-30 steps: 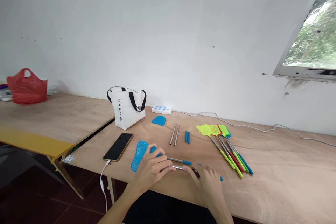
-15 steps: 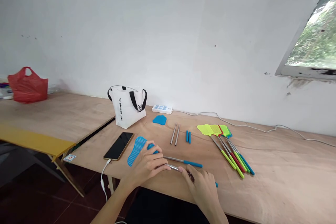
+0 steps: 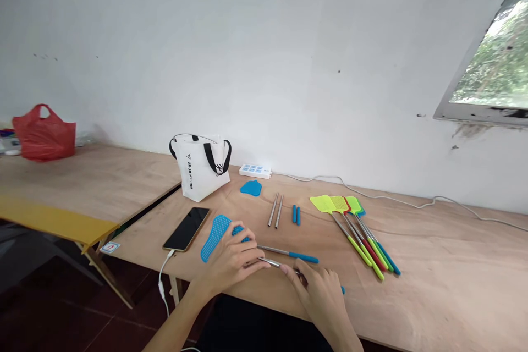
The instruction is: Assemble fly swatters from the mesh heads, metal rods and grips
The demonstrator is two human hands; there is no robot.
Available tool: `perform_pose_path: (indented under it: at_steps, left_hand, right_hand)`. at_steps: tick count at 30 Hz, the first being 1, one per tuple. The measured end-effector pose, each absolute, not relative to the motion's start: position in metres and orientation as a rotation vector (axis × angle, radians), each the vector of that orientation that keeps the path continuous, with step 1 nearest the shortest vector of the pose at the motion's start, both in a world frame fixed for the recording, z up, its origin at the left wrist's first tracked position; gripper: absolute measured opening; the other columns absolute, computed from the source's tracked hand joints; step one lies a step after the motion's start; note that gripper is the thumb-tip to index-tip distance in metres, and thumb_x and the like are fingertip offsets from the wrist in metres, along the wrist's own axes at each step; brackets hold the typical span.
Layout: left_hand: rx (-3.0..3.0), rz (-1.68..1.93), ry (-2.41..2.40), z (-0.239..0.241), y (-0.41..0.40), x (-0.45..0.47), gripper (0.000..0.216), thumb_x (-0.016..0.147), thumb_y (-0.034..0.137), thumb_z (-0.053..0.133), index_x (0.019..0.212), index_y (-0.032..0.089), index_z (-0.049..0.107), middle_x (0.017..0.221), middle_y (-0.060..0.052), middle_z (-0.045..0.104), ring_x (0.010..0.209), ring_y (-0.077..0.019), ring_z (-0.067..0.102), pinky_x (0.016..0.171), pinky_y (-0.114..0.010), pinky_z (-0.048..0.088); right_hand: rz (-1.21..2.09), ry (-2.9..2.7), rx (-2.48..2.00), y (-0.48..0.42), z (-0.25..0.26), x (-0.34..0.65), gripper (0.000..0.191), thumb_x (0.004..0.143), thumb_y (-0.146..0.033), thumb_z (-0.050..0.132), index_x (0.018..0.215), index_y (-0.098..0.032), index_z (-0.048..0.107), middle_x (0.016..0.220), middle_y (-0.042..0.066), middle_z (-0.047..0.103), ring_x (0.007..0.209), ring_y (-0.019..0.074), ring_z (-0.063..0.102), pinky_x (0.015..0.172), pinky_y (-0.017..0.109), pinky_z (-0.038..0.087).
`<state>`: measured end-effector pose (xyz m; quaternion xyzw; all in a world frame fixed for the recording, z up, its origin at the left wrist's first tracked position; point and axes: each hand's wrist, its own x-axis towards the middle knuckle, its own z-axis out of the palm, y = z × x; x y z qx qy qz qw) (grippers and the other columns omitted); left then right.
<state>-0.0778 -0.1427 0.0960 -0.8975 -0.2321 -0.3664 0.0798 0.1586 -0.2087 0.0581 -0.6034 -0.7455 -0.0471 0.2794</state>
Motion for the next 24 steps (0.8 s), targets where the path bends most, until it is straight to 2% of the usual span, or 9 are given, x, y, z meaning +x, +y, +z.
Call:
perform_pose_path:
  at_steps: [7, 24]
  left_hand:
    - [-2.666, -1.13, -0.706, 0.0969, -0.1457, -0.0765, 0.022, 0.093, 0.039, 0.068, 0.079, 0.022, 0.068, 0.068, 0.004, 0.067, 0.086, -0.0159, 0.059, 0.102, -0.039, 0.034]
    - [-2.668, -1.153, -0.732, 0.0982, -0.1466, -0.0758, 0.023, 0.091, 0.04, 0.068, 0.077, 0.022, 0.069, 0.066, 0.004, 0.067, 0.084, -0.0163, 0.06, 0.1, -0.04, 0.037]
  right_hand:
    - [-0.128, -2.003, -1.623, -0.2084, 0.0563, 0.1592, 0.056, 0.103, -0.063, 0.033, 0.081, -0.025, 0.069, 0.064, 0.0, 0.071, 0.057, 0.0176, 0.066, 0.053, 0.026, 0.028]
    - [-0.135, -1.997, -1.611, -0.2084, 0.0558, 0.1574, 0.058, 0.103, -0.064, 0.032, 0.077, -0.025, 0.066, 0.06, -0.001, 0.069, 0.054, 0.0177, 0.065, 0.053, 0.027, 0.027]
